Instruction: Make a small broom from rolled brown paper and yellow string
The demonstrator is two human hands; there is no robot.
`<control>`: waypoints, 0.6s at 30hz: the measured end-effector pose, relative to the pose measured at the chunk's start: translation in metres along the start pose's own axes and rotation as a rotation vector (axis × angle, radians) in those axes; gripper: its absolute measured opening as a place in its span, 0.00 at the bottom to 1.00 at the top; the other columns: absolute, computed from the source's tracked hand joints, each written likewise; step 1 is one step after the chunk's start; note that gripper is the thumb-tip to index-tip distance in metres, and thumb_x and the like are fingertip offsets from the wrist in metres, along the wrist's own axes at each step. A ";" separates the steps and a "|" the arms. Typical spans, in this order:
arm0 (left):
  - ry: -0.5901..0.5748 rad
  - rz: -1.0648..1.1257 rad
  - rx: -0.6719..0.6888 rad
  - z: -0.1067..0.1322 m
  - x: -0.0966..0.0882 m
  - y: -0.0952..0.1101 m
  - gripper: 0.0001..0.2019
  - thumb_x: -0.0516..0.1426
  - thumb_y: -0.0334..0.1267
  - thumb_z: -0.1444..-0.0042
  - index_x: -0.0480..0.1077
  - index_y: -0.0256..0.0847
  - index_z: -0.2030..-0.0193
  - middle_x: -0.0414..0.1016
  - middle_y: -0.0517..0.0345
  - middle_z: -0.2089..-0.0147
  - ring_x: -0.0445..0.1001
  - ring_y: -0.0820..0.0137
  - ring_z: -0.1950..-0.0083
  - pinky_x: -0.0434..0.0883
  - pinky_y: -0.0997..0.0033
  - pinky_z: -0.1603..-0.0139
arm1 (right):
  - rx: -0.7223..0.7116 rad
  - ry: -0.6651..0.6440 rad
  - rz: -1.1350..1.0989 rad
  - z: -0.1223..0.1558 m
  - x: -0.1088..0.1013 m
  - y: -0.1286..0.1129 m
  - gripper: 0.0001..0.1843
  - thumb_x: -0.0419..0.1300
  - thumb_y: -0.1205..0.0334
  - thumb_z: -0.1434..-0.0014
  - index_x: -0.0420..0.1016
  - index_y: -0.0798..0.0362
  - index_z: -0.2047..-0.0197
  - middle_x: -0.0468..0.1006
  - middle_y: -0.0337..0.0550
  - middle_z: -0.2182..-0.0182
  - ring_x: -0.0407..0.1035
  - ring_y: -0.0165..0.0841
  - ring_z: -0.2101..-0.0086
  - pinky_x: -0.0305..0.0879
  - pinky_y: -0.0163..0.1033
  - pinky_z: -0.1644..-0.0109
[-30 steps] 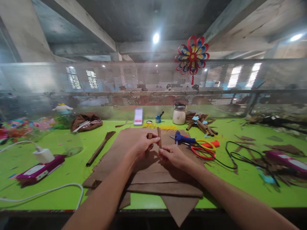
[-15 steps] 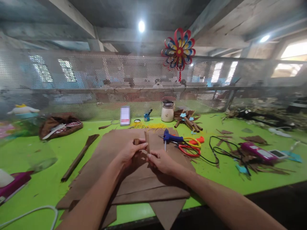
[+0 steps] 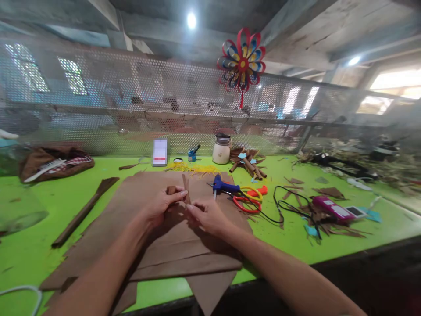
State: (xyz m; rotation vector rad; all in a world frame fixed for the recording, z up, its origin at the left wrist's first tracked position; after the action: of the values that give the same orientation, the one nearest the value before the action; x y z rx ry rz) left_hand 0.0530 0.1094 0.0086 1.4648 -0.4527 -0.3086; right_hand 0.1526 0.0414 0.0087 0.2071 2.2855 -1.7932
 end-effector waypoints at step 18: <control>0.097 0.316 0.067 -0.012 -0.017 -0.007 0.06 0.61 0.27 0.60 0.69 0.31 0.73 0.69 0.58 0.78 0.64 0.81 0.81 0.49 0.87 0.89 | 0.081 -0.064 1.244 -0.011 -0.153 0.035 0.17 0.58 0.61 0.50 0.74 0.56 0.56 0.77 0.48 0.63 0.67 0.36 0.63 0.57 0.34 0.60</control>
State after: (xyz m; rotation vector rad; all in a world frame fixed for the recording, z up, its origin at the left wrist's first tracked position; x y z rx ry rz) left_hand 0.0440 0.1272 -0.0007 1.4405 -0.6105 0.0292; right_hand 0.3081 0.0654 0.0192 1.2189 1.3845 -1.1306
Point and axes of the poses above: each hand's wrist, its own z-axis away from the middle knuckle, its own x-axis out of the palm, y = z × x, the point moved 8 cm from there along -z, towards the middle knuckle
